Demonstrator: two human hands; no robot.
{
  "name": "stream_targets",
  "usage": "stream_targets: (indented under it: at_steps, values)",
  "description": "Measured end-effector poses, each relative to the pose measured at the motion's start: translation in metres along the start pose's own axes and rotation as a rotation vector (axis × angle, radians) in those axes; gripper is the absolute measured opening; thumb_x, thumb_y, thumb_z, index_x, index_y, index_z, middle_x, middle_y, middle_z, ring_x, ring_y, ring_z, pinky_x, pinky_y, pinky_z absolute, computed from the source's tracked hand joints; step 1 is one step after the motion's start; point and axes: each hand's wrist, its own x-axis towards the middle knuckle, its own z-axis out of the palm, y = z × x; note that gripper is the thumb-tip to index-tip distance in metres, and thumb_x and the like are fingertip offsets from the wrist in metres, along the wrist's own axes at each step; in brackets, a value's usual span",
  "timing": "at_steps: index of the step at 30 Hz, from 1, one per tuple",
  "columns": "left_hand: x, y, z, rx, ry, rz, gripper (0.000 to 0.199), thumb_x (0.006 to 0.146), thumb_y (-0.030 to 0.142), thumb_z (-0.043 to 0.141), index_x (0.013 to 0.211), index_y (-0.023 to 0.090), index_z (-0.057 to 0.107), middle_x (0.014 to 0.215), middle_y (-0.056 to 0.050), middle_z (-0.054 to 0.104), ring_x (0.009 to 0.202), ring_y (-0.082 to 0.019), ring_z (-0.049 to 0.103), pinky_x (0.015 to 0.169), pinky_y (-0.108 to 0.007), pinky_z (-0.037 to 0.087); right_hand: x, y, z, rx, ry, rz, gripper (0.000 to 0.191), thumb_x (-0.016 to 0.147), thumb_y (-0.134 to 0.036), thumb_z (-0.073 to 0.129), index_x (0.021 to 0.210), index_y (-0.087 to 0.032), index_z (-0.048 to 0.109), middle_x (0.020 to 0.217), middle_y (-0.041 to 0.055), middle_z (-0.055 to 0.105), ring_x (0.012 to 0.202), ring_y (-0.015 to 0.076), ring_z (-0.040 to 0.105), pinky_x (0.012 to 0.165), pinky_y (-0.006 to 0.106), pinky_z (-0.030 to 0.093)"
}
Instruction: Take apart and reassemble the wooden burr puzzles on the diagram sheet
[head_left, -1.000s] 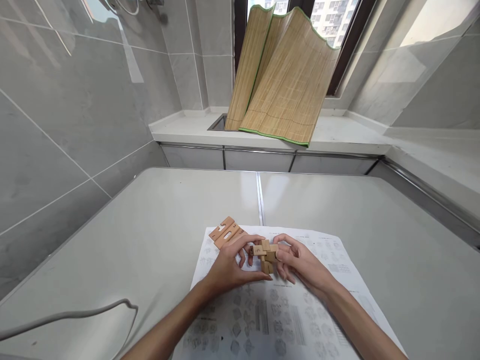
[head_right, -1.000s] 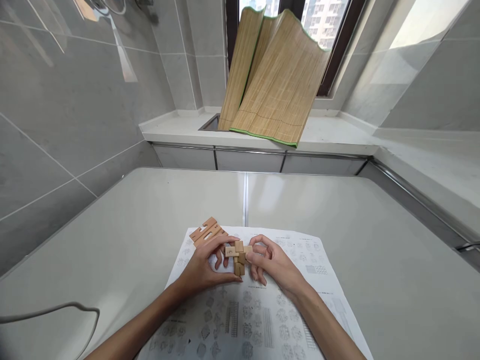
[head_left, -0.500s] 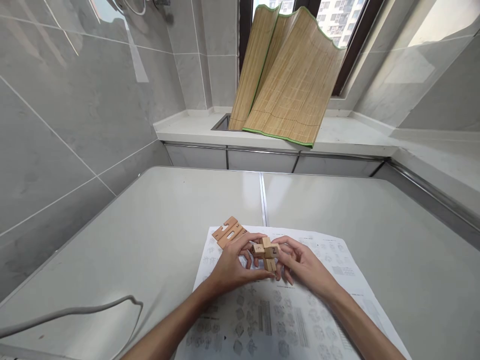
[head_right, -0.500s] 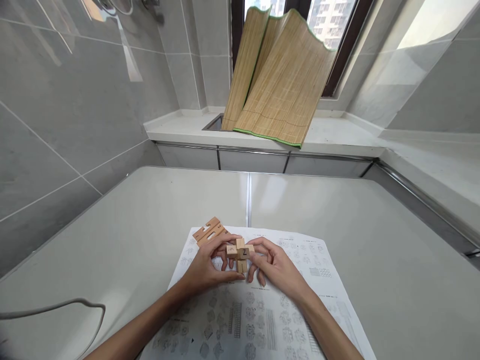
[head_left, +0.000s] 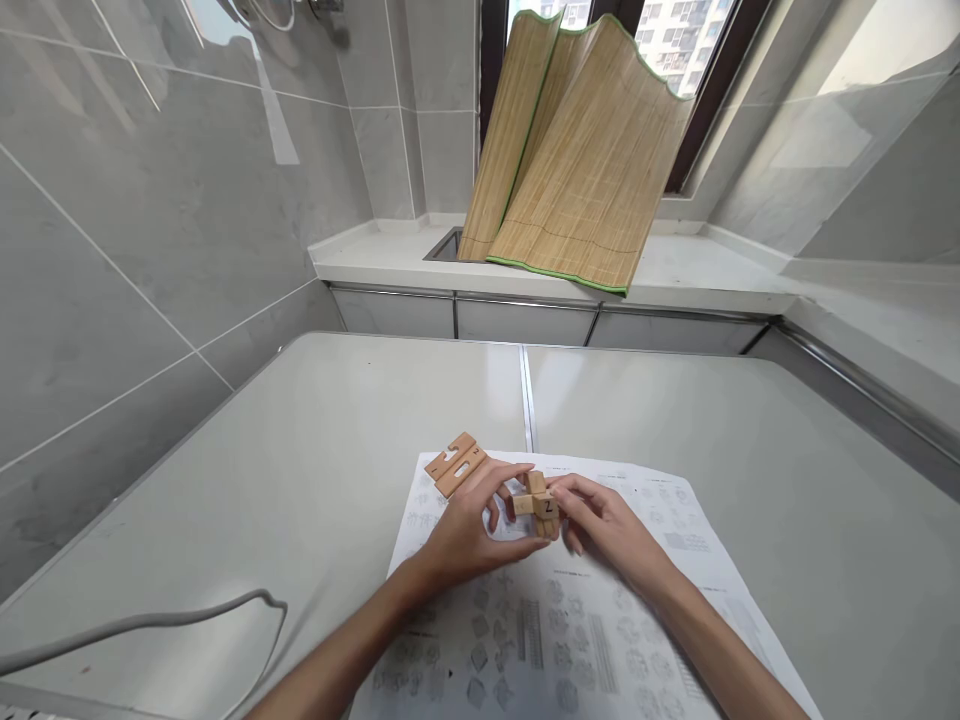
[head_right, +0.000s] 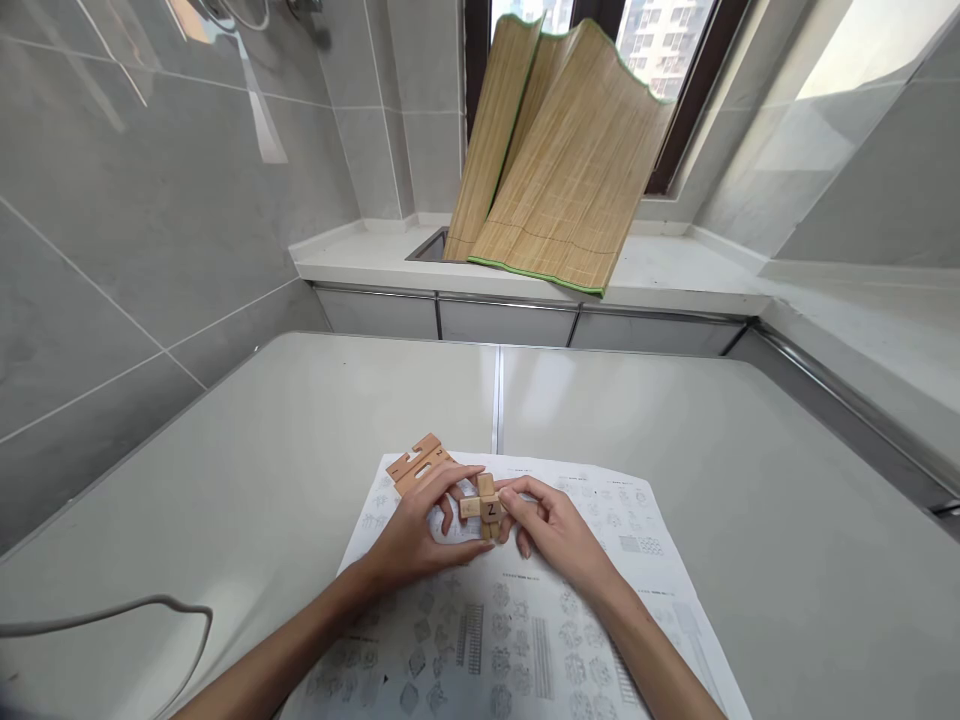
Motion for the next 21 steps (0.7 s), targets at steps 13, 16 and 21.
stream_targets:
  at_steps: [13,16,21]
  values:
    - [0.003,-0.031,-0.012,0.661,0.326,-0.019,0.055,0.084,0.03,0.076,0.132,0.024,0.051,0.134,-0.013,0.058,0.127,-0.036,0.05,0.105,-0.054,0.043,0.002,0.012,-0.045,-0.204,0.718,-0.02,0.046,0.087,-0.067,0.069,0.085,-0.021,0.069,0.104,0.012,0.079,0.057,0.0184,0.057,0.055,0.032,0.044]
    - [0.002,-0.038,-0.011,0.727,0.368,-0.04,0.054,0.086,0.036,0.073,0.133,0.023,0.05,0.134,-0.015,0.056,0.129,-0.038,0.048,0.108,-0.056,0.04,0.001,0.016,-0.062,-0.387,0.914,-0.049,0.041,0.09,-0.061,0.068,0.076,-0.022,0.063,0.123,0.0127,0.075,0.062,0.0192,0.06,0.064,0.036,0.046]
    - [0.0,-0.045,-0.01,0.784,0.381,-0.098,0.059,0.089,0.045,0.069,0.137,0.019,0.047,0.138,-0.018,0.054,0.129,-0.039,0.05,0.109,-0.057,0.04,0.003,0.025,-0.083,-0.66,1.142,-0.102,0.035,0.088,-0.046,0.065,0.065,-0.024,0.052,0.108,0.0122,0.076,0.068,0.021,0.061,0.073,0.039,0.045]
